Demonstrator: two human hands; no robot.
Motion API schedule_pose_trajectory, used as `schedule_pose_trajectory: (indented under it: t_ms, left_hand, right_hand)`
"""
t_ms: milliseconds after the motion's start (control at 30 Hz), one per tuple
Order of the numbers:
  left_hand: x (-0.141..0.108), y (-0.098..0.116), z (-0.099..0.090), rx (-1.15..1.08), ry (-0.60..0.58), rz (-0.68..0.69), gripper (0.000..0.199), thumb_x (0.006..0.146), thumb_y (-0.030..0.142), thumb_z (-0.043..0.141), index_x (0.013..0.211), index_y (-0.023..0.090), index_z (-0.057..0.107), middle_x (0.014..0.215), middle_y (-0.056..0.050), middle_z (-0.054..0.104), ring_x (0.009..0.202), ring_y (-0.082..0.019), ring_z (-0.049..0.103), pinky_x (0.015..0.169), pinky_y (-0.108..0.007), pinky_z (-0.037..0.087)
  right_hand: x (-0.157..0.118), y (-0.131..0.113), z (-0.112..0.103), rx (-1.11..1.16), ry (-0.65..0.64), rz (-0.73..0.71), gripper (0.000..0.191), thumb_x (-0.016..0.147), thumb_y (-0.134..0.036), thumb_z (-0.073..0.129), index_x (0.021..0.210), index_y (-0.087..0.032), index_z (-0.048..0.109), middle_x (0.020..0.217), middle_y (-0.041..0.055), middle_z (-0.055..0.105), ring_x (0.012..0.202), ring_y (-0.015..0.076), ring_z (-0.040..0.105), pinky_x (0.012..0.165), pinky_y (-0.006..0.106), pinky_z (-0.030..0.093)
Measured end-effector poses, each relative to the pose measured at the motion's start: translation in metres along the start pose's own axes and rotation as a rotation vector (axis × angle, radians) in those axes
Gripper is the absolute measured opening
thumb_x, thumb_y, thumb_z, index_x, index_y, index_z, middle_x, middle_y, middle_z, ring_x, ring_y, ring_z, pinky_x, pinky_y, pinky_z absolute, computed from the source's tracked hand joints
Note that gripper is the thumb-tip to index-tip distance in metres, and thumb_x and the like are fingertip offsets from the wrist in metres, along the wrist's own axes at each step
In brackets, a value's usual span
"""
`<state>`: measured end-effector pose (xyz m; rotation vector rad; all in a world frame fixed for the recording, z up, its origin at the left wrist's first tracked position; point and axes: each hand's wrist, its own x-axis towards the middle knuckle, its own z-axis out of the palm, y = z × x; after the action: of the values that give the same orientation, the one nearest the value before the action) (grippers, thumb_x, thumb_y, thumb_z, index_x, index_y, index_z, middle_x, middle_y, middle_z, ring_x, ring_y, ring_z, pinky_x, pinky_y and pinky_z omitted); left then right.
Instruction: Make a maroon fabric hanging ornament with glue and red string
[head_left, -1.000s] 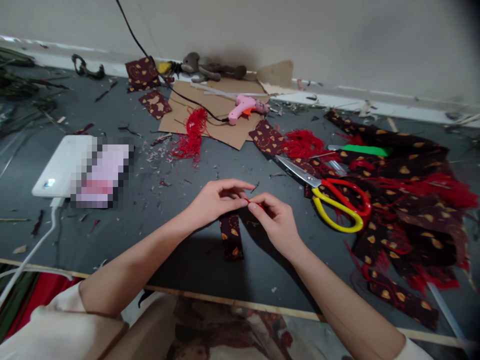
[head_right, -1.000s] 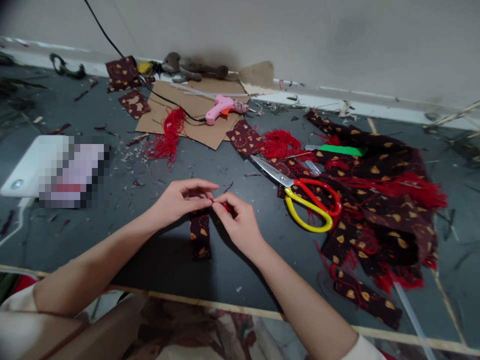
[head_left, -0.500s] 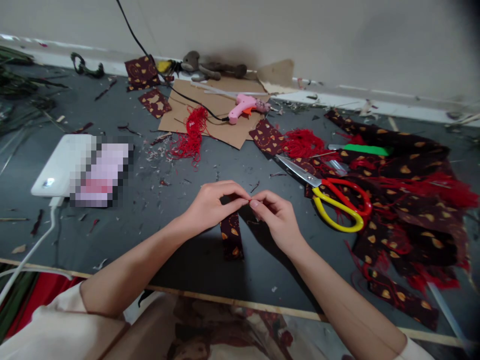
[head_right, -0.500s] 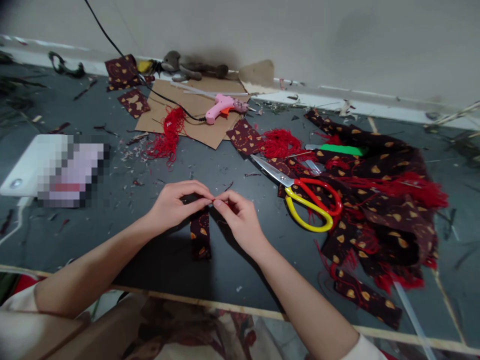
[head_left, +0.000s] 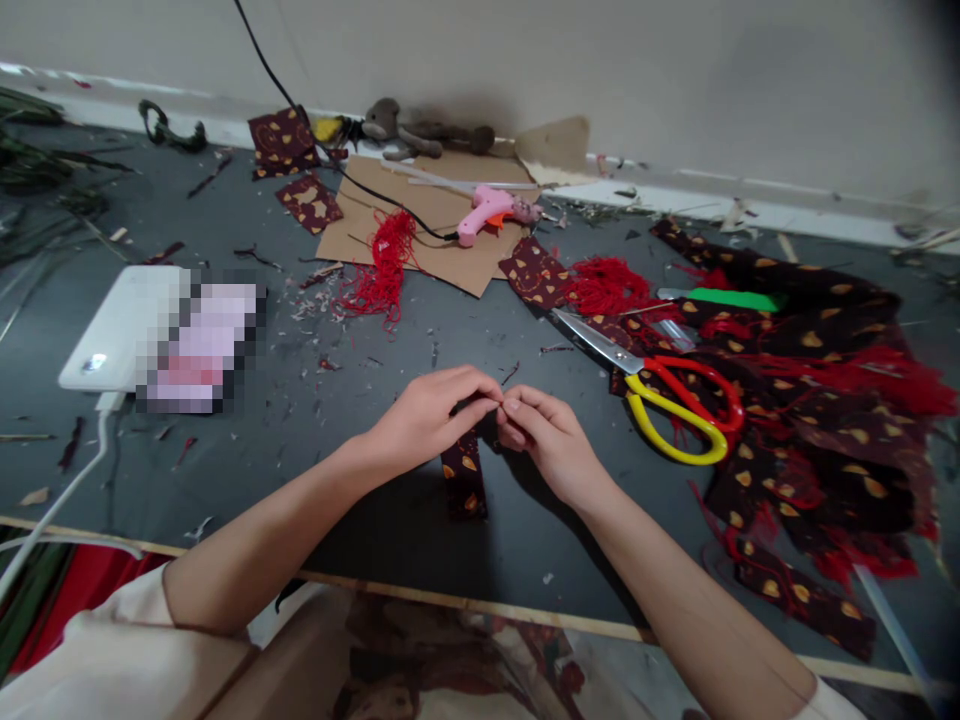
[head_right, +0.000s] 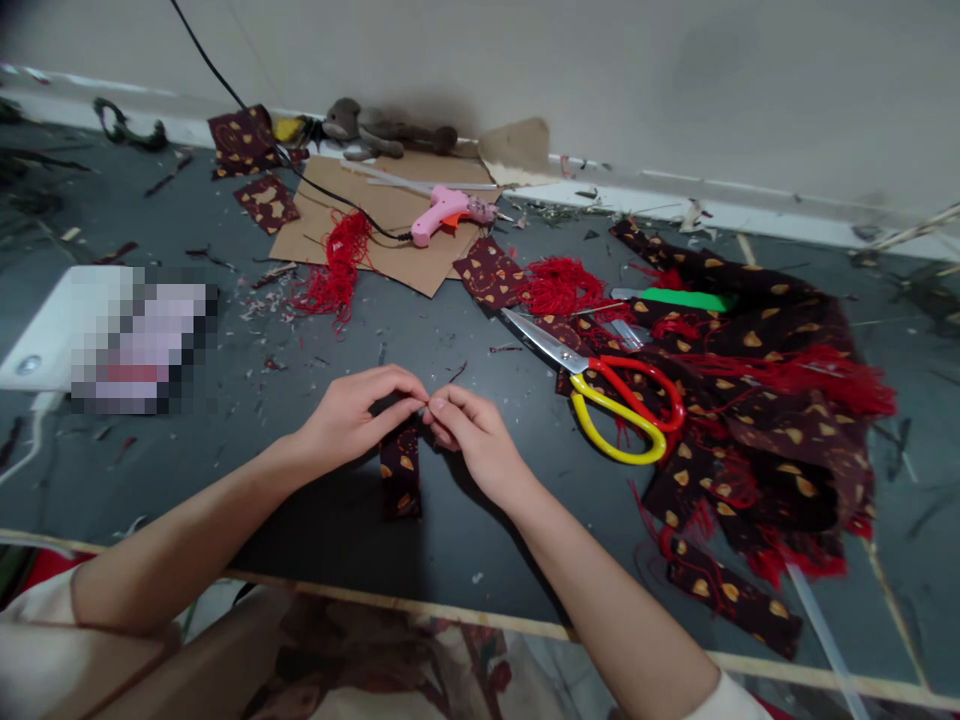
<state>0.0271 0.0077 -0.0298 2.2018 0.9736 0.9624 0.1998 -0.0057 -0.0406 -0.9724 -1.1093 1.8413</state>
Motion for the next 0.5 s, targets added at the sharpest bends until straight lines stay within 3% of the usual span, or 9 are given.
schedule_pose_trajectory:
  t_ms: [300, 500]
  left_hand:
    - [-0.002, -0.005, -0.003, 0.178, 0.033, 0.263, 0.011, 0.089, 0.015, 0.051, 0.096, 0.013, 0.058, 0.089, -0.005, 0.069, 0.087, -0.012, 0.063, 0.082, -0.022, 0.048]
    - [-0.001, -0.001, 0.000, 0.242, 0.011, 0.231, 0.011, 0.091, 0.016, 0.045, 0.094, 0.013, 0.055, 0.085, -0.006, 0.065, 0.081, -0.014, 0.059, 0.076, -0.025, 0.048]
  right_hand:
    - [-0.001, -0.007, 0.007, 0.375, -0.126, 0.188, 0.027, 0.090, -0.022, 0.046, 0.064, -0.015, 0.049, 0.046, -0.0086, 0.029, 0.042, 0.0053, 0.018, 0.043, 0.020, 0.018]
    - [-0.002, -0.010, 0.005, 0.536, -0.238, 0.311, 0.026, 0.090, -0.023, 0.046, 0.064, -0.015, 0.047, 0.047, -0.0095, 0.027, 0.040, 0.0046, 0.015, 0.041, 0.018, 0.018]
